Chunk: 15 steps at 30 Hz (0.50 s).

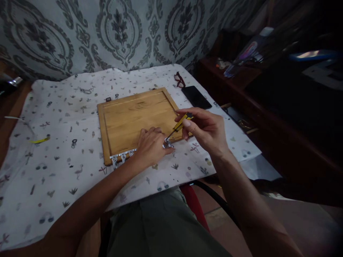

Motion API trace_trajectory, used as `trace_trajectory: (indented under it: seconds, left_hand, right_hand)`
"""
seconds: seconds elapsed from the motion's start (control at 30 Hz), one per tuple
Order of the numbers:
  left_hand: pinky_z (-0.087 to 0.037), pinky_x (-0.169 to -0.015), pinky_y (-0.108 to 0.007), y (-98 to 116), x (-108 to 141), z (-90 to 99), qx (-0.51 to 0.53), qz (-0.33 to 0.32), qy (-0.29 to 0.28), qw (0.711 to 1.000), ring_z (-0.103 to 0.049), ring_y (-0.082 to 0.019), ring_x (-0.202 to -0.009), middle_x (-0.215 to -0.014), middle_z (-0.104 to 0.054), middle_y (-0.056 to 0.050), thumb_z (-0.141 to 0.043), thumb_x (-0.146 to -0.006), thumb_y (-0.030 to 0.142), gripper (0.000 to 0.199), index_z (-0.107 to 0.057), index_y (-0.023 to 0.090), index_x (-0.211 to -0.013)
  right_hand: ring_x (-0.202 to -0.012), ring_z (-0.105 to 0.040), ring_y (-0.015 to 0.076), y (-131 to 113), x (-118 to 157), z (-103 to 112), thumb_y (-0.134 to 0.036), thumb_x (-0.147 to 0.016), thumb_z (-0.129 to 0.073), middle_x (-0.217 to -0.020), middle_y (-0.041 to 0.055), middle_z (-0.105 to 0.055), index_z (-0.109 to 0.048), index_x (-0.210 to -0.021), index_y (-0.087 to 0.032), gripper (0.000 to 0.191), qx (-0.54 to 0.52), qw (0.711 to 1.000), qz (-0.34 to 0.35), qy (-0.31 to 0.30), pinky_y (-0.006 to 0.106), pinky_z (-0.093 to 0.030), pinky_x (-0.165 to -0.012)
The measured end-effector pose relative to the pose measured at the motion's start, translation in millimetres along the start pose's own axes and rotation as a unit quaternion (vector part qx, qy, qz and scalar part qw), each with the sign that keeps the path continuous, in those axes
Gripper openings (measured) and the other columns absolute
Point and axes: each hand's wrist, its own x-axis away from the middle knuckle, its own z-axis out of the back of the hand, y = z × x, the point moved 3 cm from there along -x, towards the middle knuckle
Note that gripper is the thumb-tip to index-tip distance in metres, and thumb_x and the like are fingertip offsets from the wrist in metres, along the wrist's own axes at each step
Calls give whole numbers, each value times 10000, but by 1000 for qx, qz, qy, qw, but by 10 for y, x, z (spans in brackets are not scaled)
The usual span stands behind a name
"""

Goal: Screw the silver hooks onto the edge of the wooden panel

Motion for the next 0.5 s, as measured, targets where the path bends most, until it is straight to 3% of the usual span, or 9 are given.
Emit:
trace_trajectory:
  seconds: [0.17,0.27,0.5]
  left_hand:
    - [-425,-907,-450,0,0,-10,-3,-1,7,1000,-626,-296,-1062,-1102,-714,-90,-730,-852,515,348,-724,171,-905]
    - [-427,-905,-449,2,-1,-8,-6,2,5,1000,-628,-297,-1053,-1090,-713,-92,-729,-853,512,343,-727,174,-908]
    - [-423,-910,-458,4,1,2,0,0,-2,1000,-628,-300,-1053,-1094,-710,-94,-719,-861,508,337,-731,173,-896]
  right_hand:
    - [-441,-491,51,0,-23,-27,-512,-742,-850,-769,-14,-696,-649,-801,-212,366,8,1000,-9,18,194,-413,-353]
    - [-430,-496,45,21,-30,-29,-508,-733,-858,-832,-9,-722,-610,-840,-222,393,-12,1000,-20,8,192,-424,-351]
    - [-495,-581,62,15,9,-5,-441,-808,-819,-922,19,-738,-726,-1068,-220,353,-23,999,-19,-32,211,-532,-443]
